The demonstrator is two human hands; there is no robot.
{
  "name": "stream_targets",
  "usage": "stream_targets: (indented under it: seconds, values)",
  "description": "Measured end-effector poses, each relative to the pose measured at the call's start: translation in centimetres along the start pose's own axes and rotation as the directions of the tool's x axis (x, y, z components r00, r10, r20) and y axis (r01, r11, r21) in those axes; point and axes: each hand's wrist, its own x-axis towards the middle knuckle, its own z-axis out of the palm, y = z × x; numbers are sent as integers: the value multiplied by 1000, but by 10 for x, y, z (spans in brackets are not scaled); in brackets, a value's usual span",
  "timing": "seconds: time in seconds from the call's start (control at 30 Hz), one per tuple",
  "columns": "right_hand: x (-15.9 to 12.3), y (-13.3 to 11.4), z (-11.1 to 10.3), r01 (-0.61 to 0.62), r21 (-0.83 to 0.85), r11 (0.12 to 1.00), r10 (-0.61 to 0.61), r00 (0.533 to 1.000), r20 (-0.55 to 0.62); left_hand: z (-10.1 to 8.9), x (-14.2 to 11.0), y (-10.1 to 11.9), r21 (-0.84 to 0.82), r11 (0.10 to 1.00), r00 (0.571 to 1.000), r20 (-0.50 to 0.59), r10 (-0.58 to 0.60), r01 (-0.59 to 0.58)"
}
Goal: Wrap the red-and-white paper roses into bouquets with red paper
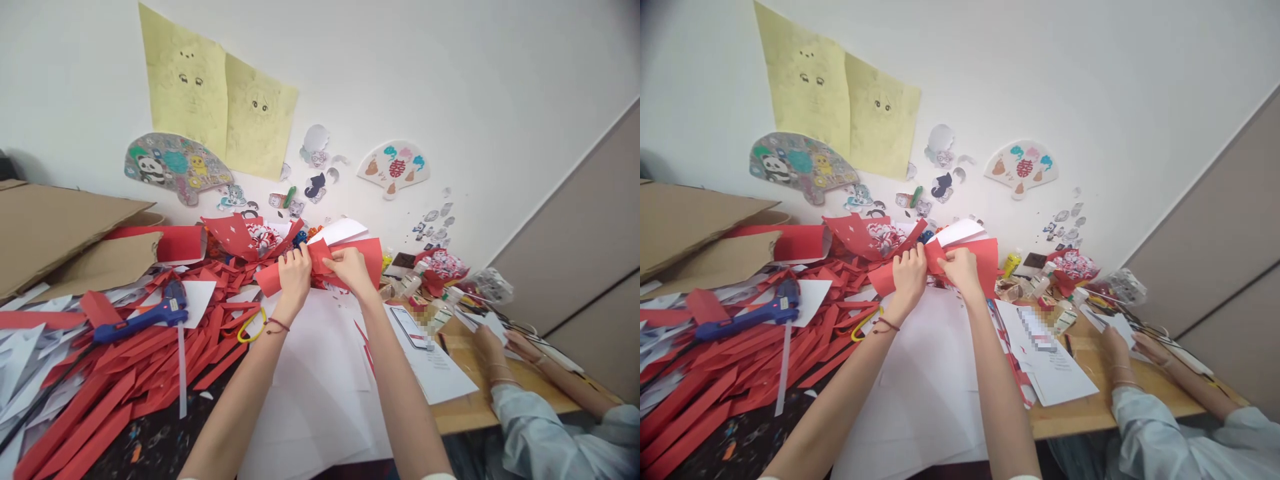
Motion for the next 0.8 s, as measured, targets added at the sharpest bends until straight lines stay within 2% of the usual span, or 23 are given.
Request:
stream_targets:
  seconds: [0.23,0.4,0.67,0.8]
  values:
    - [11,3,11,23,63,998,-24,1000,18,5,0,-1,16,1000,1000,5,8,-8]
    - [20,17,23,-71,278,958,59,997,51,5,-1,-1,32,999,999,-8,37,-36]
    - [17,23,17,-171,562,809,79,980,185,4,0,1,18,998,998,-23,65,-65]
    - [10,27,12,-217,661,718,29,959,283,3,1,0,19,997,996,-37,76,-75]
